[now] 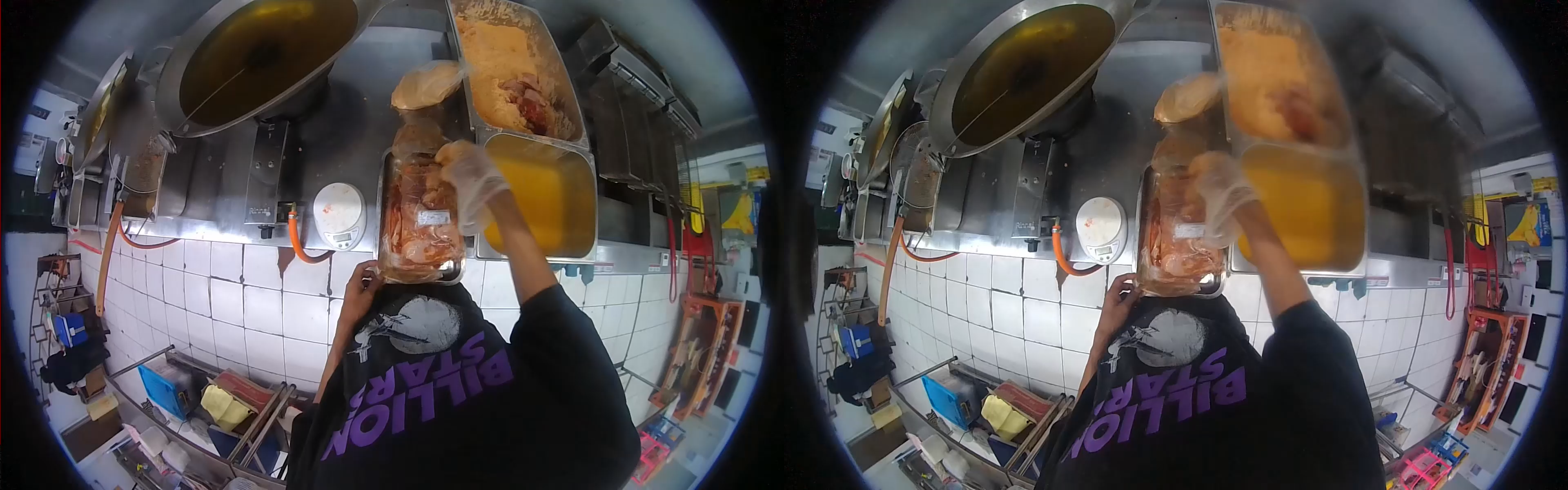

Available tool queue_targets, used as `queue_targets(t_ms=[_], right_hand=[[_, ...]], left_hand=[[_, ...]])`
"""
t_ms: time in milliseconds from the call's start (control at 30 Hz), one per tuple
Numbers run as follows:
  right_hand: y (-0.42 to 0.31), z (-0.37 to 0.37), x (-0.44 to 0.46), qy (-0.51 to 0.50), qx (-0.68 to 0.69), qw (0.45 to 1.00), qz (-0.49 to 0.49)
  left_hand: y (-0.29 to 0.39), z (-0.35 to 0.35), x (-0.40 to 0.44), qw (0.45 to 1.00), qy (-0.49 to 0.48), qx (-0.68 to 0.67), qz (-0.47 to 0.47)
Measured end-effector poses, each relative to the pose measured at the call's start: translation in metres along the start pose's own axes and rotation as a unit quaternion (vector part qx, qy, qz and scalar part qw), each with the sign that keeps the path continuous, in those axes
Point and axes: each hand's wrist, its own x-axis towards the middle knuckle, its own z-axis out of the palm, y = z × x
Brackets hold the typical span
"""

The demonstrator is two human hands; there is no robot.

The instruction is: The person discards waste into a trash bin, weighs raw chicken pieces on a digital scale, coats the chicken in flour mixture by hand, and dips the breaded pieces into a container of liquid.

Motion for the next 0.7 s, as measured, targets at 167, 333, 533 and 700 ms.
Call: queue_targets(t_ms=[167, 333, 533, 700], right_hand=[[0.026, 0.063, 0.051, 0.023, -0.302, 0.951, -0.066], [0.029, 0.045, 0.085, -0.211, -0.453, 0.854, -0.144], [0.055, 0.046, 0.087, -0.247, -0.429, 0.853, -0.166], [0.025, 0.048, 0.082, -0.234, -0.394, 0.867, -0.196]], left_hand=[[0.004, 0.005, -0.002, 0.999, 0.02, -0.027, 0.001], [0.001, 0.006, -0.003, 0.999, 0.028, -0.033, 0.0], [-0.005, 0.01, 0.0, 0.998, 0.054, -0.019, 0.032], [-0.003, 0.015, -0.004, 0.989, 0.096, 0.091, 0.066]])
